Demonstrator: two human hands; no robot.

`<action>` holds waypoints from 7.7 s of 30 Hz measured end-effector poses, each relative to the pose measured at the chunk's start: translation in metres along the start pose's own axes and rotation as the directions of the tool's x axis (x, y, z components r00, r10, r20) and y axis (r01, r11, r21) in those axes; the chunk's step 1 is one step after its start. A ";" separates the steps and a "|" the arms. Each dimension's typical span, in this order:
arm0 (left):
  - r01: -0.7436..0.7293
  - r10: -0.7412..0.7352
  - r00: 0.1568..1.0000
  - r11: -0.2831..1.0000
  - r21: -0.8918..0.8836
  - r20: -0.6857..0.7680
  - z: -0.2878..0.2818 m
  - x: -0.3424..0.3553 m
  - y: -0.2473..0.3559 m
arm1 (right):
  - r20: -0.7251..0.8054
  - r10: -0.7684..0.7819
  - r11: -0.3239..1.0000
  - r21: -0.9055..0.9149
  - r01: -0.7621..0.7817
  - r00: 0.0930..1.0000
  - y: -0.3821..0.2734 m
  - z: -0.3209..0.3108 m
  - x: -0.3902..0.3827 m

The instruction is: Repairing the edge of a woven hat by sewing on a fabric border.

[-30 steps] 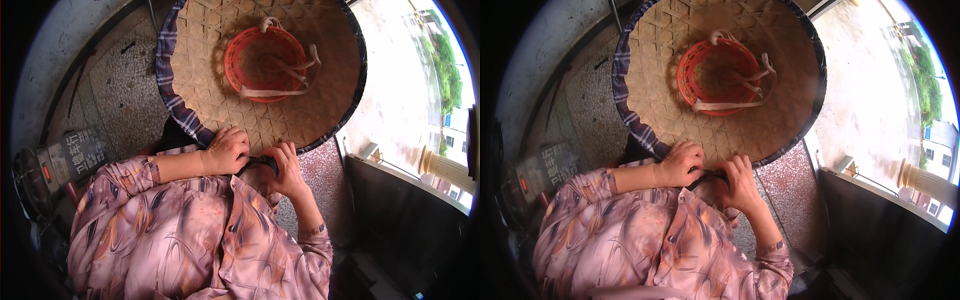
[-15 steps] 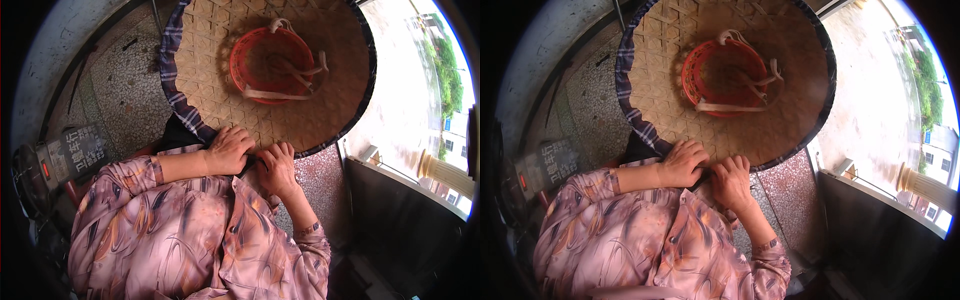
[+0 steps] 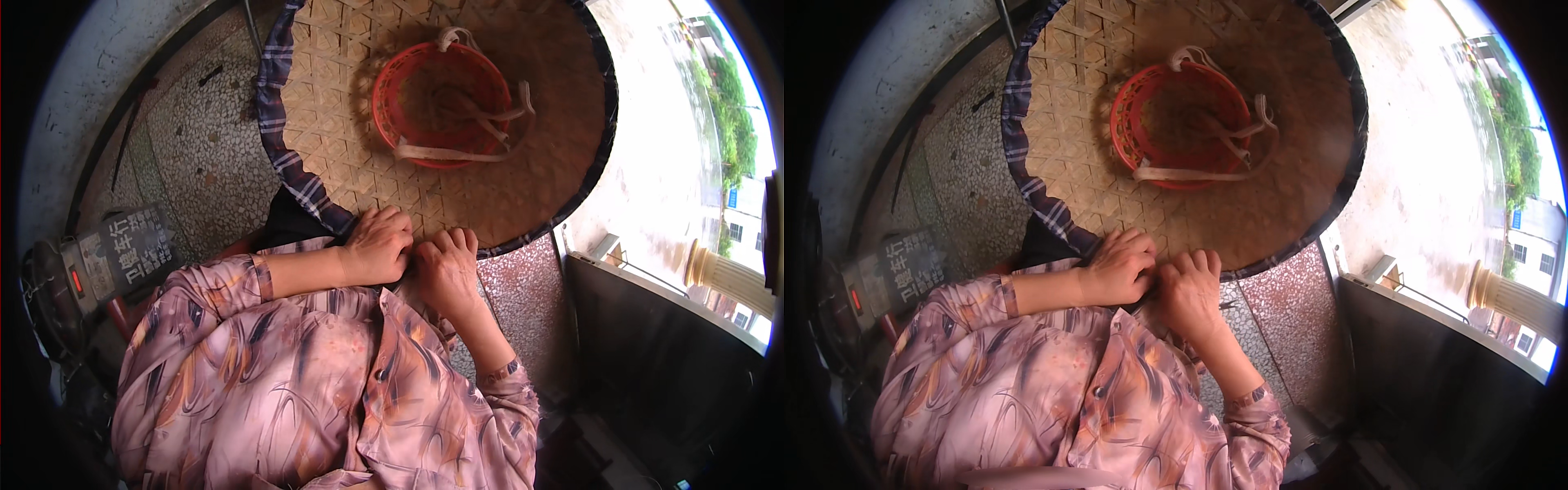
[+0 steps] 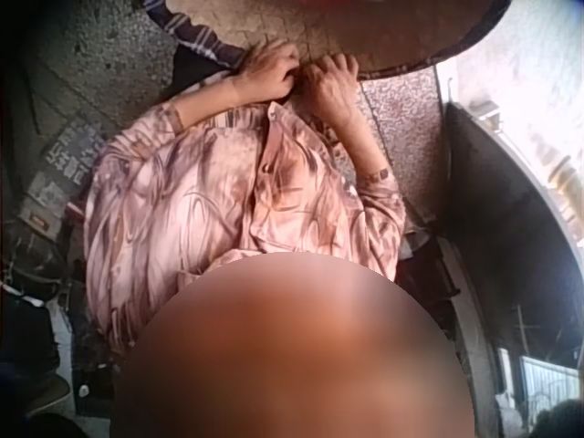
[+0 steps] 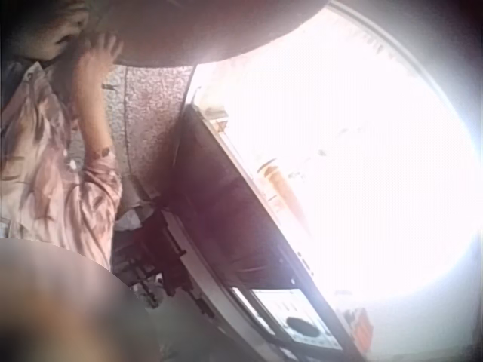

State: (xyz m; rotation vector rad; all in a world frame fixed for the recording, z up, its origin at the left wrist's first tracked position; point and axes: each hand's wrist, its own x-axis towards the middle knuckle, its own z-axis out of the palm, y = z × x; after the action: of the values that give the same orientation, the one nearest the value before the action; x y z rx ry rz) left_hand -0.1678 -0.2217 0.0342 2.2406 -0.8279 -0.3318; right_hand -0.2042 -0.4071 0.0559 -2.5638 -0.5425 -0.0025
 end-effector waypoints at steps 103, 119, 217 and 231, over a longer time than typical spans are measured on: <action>-0.182 0.181 0.983 0.983 -0.033 -0.034 0.021 -0.009 -0.005 | -0.194 0.356 0.928 -0.037 -0.370 0.914 -0.046 0.031 -0.050; -0.247 0.243 0.968 0.965 -0.088 -0.057 0.011 -0.017 -0.012 | -0.066 0.454 0.886 -0.074 -0.458 0.889 -0.054 0.018 -0.059; -0.420 0.563 0.781 0.795 0.438 -0.272 -0.139 0.099 -0.017 | -0.447 0.278 0.803 0.594 0.050 0.850 -0.055 -0.097 0.031; 0.231 0.167 0.801 0.801 0.553 -0.575 -0.319 0.025 -0.042 | -0.404 0.512 0.834 0.446 -0.325 0.758 -0.001 -0.049 -0.037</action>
State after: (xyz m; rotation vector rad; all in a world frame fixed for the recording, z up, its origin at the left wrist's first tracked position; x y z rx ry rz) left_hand 0.0149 -0.0435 0.2323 2.6957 -0.5753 0.7297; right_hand -0.2336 -0.4440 0.0950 -2.1436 0.2419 -0.3829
